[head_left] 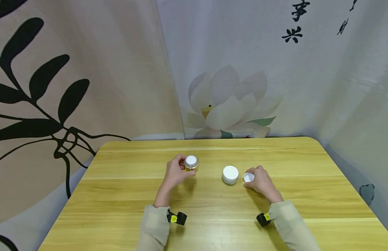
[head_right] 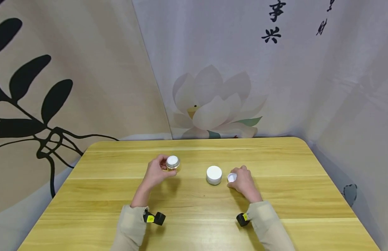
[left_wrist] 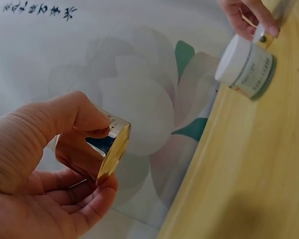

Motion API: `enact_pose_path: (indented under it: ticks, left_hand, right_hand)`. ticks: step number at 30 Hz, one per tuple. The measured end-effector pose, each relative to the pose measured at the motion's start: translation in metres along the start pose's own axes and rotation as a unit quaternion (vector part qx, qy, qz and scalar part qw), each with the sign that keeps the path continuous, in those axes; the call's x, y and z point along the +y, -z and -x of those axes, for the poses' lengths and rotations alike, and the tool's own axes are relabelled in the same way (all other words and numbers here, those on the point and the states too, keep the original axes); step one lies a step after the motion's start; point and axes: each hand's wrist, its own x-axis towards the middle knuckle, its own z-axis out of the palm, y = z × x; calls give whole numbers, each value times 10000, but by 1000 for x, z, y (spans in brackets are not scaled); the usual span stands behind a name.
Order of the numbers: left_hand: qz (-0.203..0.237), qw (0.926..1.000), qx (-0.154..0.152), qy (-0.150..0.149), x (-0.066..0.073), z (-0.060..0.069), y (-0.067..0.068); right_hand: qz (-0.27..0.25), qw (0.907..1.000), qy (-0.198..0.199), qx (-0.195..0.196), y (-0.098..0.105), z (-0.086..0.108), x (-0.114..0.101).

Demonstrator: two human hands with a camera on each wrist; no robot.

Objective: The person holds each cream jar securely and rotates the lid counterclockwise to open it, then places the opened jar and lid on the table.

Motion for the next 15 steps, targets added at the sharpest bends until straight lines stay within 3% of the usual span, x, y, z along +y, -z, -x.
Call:
enact_pose_path:
  ticks: [15]
  left_hand:
    - [-263, 9990, -181, 313, -22, 0, -2]
  right_hand:
    - [-31, 10000, -27, -45, 2, 2, -2]
